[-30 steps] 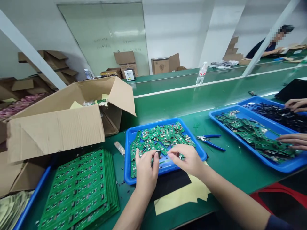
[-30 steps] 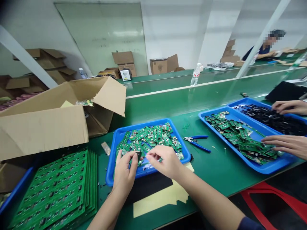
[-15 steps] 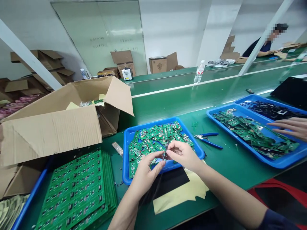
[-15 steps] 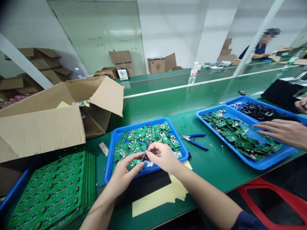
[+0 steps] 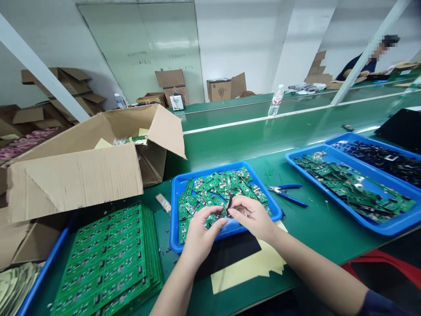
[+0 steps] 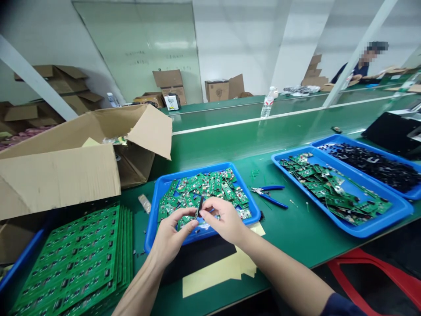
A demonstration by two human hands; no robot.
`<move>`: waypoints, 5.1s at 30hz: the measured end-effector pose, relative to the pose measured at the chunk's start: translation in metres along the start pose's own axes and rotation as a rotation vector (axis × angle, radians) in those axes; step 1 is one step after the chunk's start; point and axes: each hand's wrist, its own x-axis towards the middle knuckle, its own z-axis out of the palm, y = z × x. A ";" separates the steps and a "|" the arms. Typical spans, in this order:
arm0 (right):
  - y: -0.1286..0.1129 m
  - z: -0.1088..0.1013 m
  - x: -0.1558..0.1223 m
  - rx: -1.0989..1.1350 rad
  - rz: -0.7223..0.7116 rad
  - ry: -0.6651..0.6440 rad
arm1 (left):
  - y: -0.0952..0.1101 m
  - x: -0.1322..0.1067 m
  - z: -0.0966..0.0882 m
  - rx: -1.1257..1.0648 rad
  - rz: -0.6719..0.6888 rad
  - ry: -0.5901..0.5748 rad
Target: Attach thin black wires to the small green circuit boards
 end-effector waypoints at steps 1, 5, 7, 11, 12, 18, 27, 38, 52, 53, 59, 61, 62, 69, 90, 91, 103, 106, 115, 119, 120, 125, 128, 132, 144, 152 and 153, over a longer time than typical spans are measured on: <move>0.000 -0.001 0.000 -0.042 -0.068 -0.008 | -0.002 0.000 0.000 0.016 0.015 0.011; 0.000 -0.007 0.005 0.103 -0.038 -0.062 | -0.009 0.001 0.000 0.124 0.102 0.131; 0.001 -0.008 0.007 0.386 0.221 -0.107 | -0.013 0.000 -0.001 0.223 0.197 0.217; 0.000 -0.002 0.007 0.797 0.571 -0.248 | -0.016 -0.002 -0.003 0.430 0.453 0.347; 0.000 0.000 0.006 0.838 0.581 -0.267 | -0.017 -0.002 -0.003 0.466 0.500 0.377; 0.001 0.007 0.000 0.964 0.631 -0.219 | -0.018 -0.003 -0.001 0.502 0.564 0.428; 0.003 0.006 0.002 0.850 0.569 -0.220 | -0.015 -0.002 -0.003 0.219 0.436 0.212; -0.005 0.006 -0.004 0.267 0.193 -0.030 | -0.007 -0.004 0.006 -0.387 0.058 0.058; -0.001 -0.003 -0.002 -0.309 -0.367 0.238 | -0.006 -0.004 0.008 -0.417 -0.027 -0.160; 0.000 -0.005 -0.002 -0.285 -0.377 0.303 | -0.006 -0.004 0.008 -0.394 -0.007 -0.168; -0.002 -0.016 0.003 -0.073 -0.030 0.275 | -0.009 -0.003 0.001 0.002 0.244 0.076; -0.004 -0.014 0.003 0.002 0.066 0.096 | -0.011 -0.003 0.000 0.135 0.320 0.121; -0.004 -0.012 0.003 0.034 0.099 0.038 | -0.011 -0.003 0.000 0.182 0.350 0.126; -0.006 -0.011 0.003 0.182 0.199 0.000 | -0.012 -0.004 0.002 0.281 0.434 0.105; -0.013 -0.013 0.001 -0.169 -0.230 -0.042 | -0.014 0.001 0.001 0.230 0.288 0.060; -0.012 -0.015 0.001 -0.137 -0.222 -0.069 | -0.017 0.002 0.001 0.266 0.292 0.084; -0.001 -0.001 0.003 0.748 0.562 -0.141 | -0.021 -0.001 -0.001 0.692 0.667 0.416; 0.000 0.003 0.002 0.850 0.603 -0.107 | -0.020 -0.002 0.001 0.699 0.648 0.446; -0.001 0.012 0.004 1.027 0.791 -0.066 | -0.024 -0.002 0.005 0.629 0.622 0.477; 0.000 0.014 0.003 1.091 0.799 -0.041 | -0.022 -0.001 0.007 0.535 0.600 0.478; 0.000 0.015 0.002 1.099 0.794 -0.038 | -0.022 -0.001 0.008 0.514 0.594 0.468; 0.002 0.016 0.002 0.966 0.656 -0.006 | -0.023 -0.001 0.010 0.443 0.571 0.420; 0.002 0.016 0.001 0.747 0.494 0.062 | -0.025 -0.003 0.014 0.395 0.554 0.384; 0.002 0.015 -0.001 0.462 0.311 0.074 | -0.022 -0.004 0.019 0.295 0.452 0.254; 0.005 0.001 -0.004 -0.022 -0.252 0.161 | -0.007 -0.003 0.010 -0.014 0.122 0.208; 0.006 0.008 0.002 -0.335 -0.616 0.121 | -0.005 -0.002 0.012 -0.030 0.099 0.104; 0.007 0.008 0.003 -0.359 -0.626 0.107 | -0.006 -0.001 0.013 -0.044 0.097 0.100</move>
